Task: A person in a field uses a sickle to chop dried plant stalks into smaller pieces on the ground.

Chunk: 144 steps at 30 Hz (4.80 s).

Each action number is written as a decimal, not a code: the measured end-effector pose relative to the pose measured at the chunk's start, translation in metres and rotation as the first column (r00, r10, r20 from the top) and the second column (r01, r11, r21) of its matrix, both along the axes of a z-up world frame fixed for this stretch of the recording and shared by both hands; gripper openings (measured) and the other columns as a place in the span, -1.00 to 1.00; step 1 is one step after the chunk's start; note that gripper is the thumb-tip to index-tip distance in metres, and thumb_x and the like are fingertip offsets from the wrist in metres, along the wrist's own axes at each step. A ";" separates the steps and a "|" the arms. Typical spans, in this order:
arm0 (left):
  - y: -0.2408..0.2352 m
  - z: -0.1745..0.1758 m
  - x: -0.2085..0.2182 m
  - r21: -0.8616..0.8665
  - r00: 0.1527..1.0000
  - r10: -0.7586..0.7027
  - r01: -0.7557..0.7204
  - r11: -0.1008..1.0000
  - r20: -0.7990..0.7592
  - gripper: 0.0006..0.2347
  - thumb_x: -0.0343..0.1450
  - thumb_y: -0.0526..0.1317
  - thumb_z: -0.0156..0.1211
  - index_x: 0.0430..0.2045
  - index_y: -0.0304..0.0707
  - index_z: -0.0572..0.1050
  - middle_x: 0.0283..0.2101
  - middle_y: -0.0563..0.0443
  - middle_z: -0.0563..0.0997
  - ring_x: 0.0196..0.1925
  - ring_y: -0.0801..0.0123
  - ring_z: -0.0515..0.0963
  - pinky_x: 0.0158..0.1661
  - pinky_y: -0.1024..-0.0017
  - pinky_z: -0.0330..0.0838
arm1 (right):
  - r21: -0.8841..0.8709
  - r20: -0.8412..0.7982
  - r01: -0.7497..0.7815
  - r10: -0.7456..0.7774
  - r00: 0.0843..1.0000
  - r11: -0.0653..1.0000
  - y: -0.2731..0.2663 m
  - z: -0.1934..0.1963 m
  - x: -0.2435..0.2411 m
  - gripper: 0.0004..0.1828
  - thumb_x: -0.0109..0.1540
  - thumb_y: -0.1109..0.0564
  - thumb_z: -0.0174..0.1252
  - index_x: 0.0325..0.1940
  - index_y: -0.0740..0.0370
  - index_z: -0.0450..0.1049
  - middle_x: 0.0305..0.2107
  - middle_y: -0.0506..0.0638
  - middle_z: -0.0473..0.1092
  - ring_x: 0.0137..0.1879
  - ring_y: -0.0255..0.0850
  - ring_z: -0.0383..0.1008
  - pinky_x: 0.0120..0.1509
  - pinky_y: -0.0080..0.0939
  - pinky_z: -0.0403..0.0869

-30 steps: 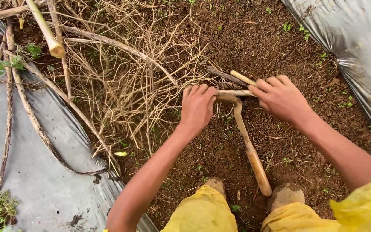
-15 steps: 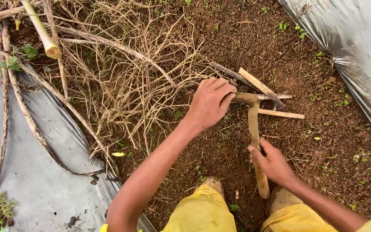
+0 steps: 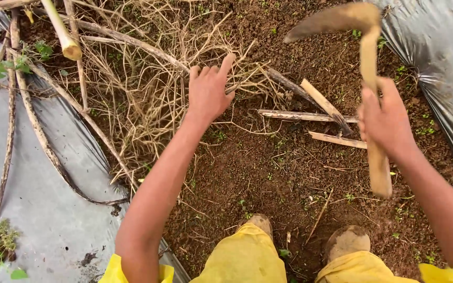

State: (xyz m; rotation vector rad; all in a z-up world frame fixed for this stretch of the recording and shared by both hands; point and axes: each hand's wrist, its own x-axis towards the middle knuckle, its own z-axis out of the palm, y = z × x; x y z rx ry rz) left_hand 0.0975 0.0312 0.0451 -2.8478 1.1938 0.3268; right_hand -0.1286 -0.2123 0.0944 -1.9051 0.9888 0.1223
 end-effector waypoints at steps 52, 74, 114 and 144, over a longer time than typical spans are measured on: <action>-0.032 0.011 -0.027 -0.406 0.989 0.073 -0.013 0.914 0.132 -0.21 0.30 0.08 0.43 0.39 0.00 0.08 0.38 -0.18 0.12 0.41 0.13 0.14 0.41 -0.08 0.01 | -0.752 -0.099 -0.214 0.214 0.972 0.624 -0.072 -0.052 -0.147 -0.80 0.72 0.16 0.15 0.32 0.36 0.42 -0.43 0.03 0.35 -0.41 -0.08 0.33 -0.35 -0.03 0.37; -0.095 -0.072 -0.098 -0.443 0.577 -0.741 0.795 0.415 0.342 -0.72 0.38 -0.38 0.33 -0.05 -0.13 0.51 -0.17 0.11 0.59 -0.10 0.37 0.55 0.25 0.22 0.27 | -0.253 0.286 0.176 -0.100 0.953 0.951 -0.037 -0.020 -0.143 -0.93 0.66 0.29 -0.10 0.16 0.37 0.18 -0.46 0.06 0.30 -0.52 -0.21 0.27 -0.53 -0.27 0.33; -0.004 -0.033 -0.039 -0.106 0.976 0.111 -0.092 0.990 0.187 -0.10 0.41 0.32 0.23 0.46 -0.13 -0.16 0.49 -0.31 0.04 0.53 -0.06 -0.03 0.46 0.01 -0.20 | 0.146 0.252 0.266 -0.296 0.921 0.953 0.066 -0.001 -0.054 -0.86 0.47 0.36 -0.10 0.09 0.24 0.22 -0.42 -0.01 0.28 -0.55 -0.29 0.25 -0.63 -0.35 0.33; 0.061 -0.020 0.093 -0.523 0.925 0.308 -0.379 0.763 -0.221 -0.62 0.58 -0.06 0.07 0.11 -0.47 0.42 0.11 -0.27 0.56 0.32 0.11 0.42 0.36 -0.14 -0.31 | 0.229 0.352 0.169 -0.243 0.904 0.959 0.130 -0.052 -0.054 -0.63 0.35 0.38 -0.23 0.26 0.48 0.02 -0.58 -0.01 0.23 -0.69 -0.33 0.27 -0.67 -0.32 0.39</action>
